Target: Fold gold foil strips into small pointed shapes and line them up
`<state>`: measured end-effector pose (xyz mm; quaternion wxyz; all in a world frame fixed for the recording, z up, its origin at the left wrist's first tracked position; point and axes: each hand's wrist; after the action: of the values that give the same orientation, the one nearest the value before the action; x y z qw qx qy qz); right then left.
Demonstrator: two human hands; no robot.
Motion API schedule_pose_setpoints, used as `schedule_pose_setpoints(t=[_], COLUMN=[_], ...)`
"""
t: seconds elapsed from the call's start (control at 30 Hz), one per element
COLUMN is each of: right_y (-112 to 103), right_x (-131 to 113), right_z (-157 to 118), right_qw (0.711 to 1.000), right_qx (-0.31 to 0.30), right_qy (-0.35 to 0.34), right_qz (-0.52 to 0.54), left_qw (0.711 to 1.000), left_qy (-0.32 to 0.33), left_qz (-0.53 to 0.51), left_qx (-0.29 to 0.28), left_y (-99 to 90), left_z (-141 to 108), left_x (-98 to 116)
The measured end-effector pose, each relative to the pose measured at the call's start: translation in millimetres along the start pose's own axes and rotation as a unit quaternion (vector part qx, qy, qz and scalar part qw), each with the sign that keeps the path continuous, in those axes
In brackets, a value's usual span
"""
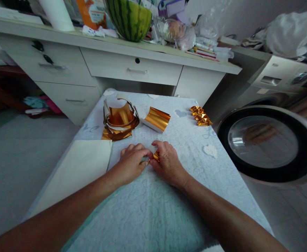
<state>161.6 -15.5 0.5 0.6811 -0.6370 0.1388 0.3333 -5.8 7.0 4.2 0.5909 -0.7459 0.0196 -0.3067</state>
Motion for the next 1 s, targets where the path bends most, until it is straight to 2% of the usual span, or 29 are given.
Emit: schedule_pose_setpoints(t=[0.53,0.9,1.0], right_y=[-6,-9,-10], right_x=[10,20,23], right_z=[1,-1,-3], right_qw=[0.996,0.994,0.99], right_qx=[-0.09,-0.085,-0.078], right_qy=[-0.003,-0.045,-0.067], right_qz=[0.012,0.056,0.099], left_qw=[1.0,1.0,1.0], left_qy=[0.009,0.011,0.01], left_qz=[-0.002,-0.006,-0.011], left_qx=[0.0,0.006,0.006], left_y=[-0.9,-1.2,-2.8], left_z=[0,-1,-2], left_x=[-1,-1,0])
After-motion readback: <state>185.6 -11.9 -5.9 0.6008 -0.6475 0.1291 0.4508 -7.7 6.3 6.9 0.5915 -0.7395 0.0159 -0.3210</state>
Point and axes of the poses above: each hand's wrist, its own z-axis towards the middle knuckle, its own y-axis out of the palm, x = y × z, and after that the axes turned 6 degrees about z, right-handed
